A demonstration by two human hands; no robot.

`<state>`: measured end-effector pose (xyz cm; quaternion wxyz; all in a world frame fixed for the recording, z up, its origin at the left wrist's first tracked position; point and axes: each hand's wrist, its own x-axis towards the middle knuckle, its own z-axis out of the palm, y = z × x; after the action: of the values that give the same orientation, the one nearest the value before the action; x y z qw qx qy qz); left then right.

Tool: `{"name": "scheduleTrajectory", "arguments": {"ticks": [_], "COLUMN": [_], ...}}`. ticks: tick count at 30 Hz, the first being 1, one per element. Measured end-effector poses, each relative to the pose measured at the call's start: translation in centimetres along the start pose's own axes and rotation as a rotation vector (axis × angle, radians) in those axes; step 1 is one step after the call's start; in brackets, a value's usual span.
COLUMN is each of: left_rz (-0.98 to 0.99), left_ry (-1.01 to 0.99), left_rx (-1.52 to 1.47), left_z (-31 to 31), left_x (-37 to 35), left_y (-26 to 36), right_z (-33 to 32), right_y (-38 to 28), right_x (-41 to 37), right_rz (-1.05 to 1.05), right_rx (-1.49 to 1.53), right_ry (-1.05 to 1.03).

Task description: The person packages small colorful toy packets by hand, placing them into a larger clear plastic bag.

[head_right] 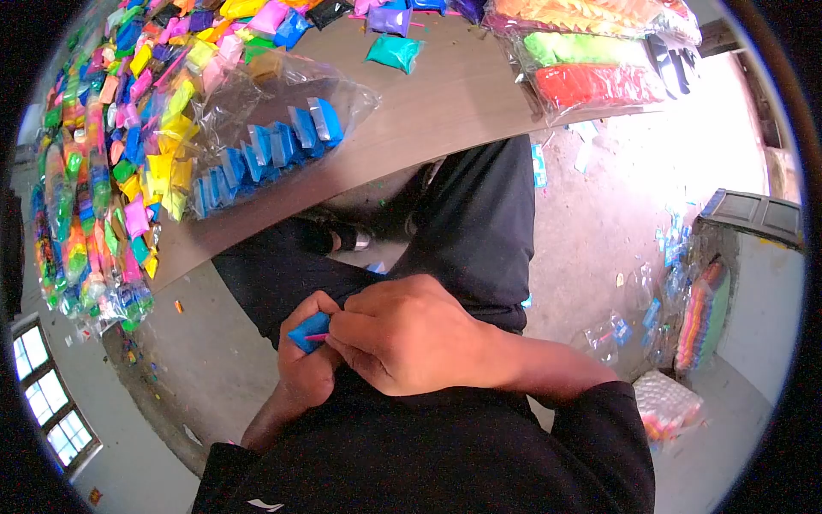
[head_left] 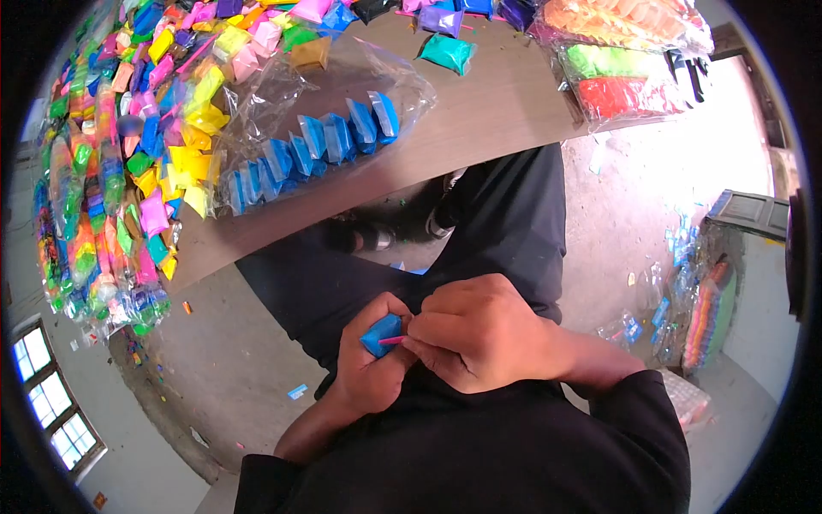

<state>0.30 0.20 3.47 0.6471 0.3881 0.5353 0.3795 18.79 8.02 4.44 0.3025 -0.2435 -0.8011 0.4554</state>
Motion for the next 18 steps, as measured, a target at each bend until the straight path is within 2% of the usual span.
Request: {"name": "scheduleTrajectory", "arguments": {"ticks": [4,9,13,16,18], "left_rz": [-0.039,-0.271,-0.264,-0.288,-0.303], "left_ry": [-0.046,-0.111,-0.159,-0.187,-0.248], "left_rx": [0.003,-0.058,-0.058,-0.088,-0.042], "left_z": [-0.3,0.1,0.0,0.0,0.1], "left_x": [-0.2,-0.4,-0.4,-0.9,-1.3], "left_y": [0.1,1.8,1.9,1.4,1.3], "right_z": [0.2,-0.1,0.3,-0.3,-0.8], "right_y": [0.6,1.1,1.5,1.3,1.2], "right_x": [0.1,0.3,0.4,0.1,-0.3], "right_rz": [-0.127,-0.154,-0.161,-0.154,-0.109], "right_rx": [0.018,0.01,0.005,0.037,0.079], "right_ry": [0.039,0.002,0.065,-0.015,-0.163]}}
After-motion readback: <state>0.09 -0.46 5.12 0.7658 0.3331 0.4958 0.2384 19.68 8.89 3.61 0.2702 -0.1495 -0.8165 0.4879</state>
